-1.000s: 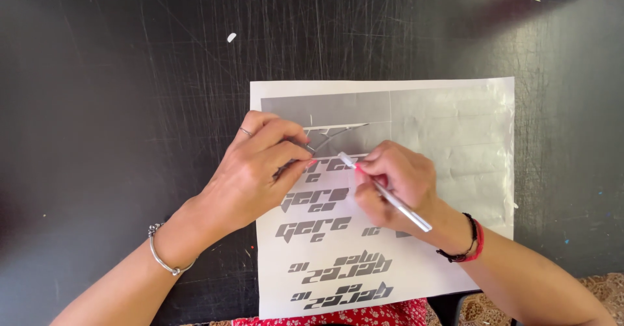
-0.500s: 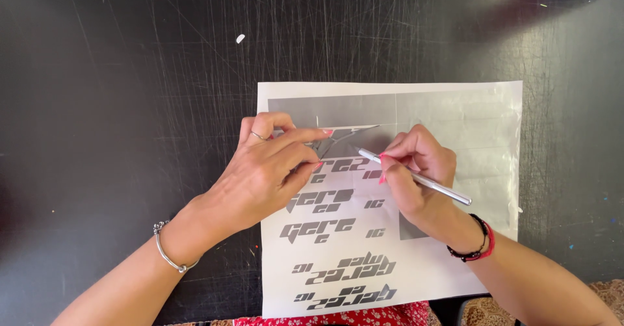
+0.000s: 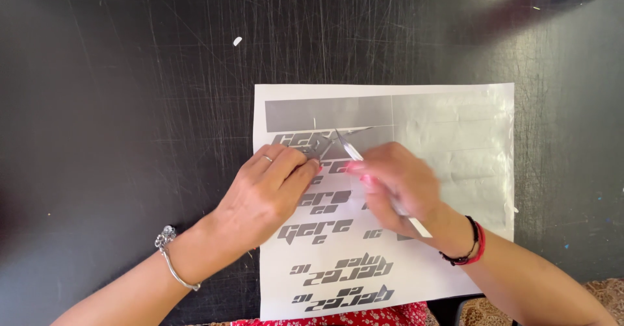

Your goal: Removing excess vinyl from a sticker sheet using a craft knife

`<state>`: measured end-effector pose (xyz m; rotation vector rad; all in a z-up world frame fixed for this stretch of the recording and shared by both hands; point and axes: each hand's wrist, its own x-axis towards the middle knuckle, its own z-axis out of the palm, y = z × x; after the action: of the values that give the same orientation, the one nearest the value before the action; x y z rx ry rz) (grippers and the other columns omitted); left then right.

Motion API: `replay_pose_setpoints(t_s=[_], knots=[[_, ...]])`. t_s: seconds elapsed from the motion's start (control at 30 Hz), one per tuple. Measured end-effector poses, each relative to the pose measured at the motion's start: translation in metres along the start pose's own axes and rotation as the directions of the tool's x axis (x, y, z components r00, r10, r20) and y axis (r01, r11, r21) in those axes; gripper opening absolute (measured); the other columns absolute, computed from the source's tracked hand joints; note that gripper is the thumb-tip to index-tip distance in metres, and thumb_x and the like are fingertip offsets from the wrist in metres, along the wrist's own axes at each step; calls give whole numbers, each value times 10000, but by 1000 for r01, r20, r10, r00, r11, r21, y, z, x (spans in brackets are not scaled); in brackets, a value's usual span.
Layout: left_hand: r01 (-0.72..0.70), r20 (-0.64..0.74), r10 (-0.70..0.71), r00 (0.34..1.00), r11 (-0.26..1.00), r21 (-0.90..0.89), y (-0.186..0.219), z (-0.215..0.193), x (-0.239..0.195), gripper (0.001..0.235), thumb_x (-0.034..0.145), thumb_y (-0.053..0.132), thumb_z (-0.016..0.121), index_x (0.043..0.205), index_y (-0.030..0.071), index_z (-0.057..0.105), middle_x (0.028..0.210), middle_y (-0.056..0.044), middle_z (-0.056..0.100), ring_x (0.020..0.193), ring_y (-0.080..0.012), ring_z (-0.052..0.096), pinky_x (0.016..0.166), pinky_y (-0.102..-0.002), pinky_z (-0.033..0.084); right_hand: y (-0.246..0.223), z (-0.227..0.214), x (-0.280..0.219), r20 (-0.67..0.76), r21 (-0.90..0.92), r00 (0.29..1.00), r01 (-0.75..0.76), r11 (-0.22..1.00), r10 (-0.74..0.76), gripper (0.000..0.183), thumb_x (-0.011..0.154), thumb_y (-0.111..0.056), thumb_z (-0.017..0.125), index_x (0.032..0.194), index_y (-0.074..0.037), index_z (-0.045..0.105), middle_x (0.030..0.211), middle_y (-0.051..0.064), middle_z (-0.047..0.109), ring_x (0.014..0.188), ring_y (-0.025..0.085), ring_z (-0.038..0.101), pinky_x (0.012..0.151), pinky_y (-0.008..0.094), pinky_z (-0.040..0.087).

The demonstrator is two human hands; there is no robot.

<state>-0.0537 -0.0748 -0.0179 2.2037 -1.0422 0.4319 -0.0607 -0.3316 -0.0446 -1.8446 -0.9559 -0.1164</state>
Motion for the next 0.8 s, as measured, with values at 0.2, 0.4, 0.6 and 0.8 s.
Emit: replay_pose_setpoints(t_s=[0.2,0.4,0.6,0.8], knots=[[143,-41,-138,989,980,137,30,-1,-5,173,994,-149,519,1083,-66,642,931,-159,616,773,-296,577,737,-399,551,-31,3,33,161,-275,986,-7,961,53,300,1115,-67,479,1389,27,556,1463,213,595,1245,352,652,1055,405,556],[264,-64,-263,963,964,5,32,8,-13,160,962,-130,555,919,24,543,783,-102,517,678,-295,491,648,-412,455,-31,18,41,166,-414,983,-6,910,82,144,1065,-21,654,1127,-108,556,1468,46,637,1003,207,648,805,327,421],[385,-131,-448,885,860,-336,23,-11,-5,90,941,-36,641,1026,-8,625,859,-88,665,720,-202,649,680,-314,558,-24,24,35,123,-371,988,-38,928,90,238,1007,63,653,1120,-84,503,1055,75,694,823,239,570,740,349,404],[609,160,-590,791,740,-284,-28,-41,6,330,900,-3,574,1210,68,489,907,1,763,872,-208,646,829,-344,522,-27,24,41,105,-338,992,-35,940,75,272,986,150,569,1111,-83,507,1111,79,739,837,212,621,756,322,411]])
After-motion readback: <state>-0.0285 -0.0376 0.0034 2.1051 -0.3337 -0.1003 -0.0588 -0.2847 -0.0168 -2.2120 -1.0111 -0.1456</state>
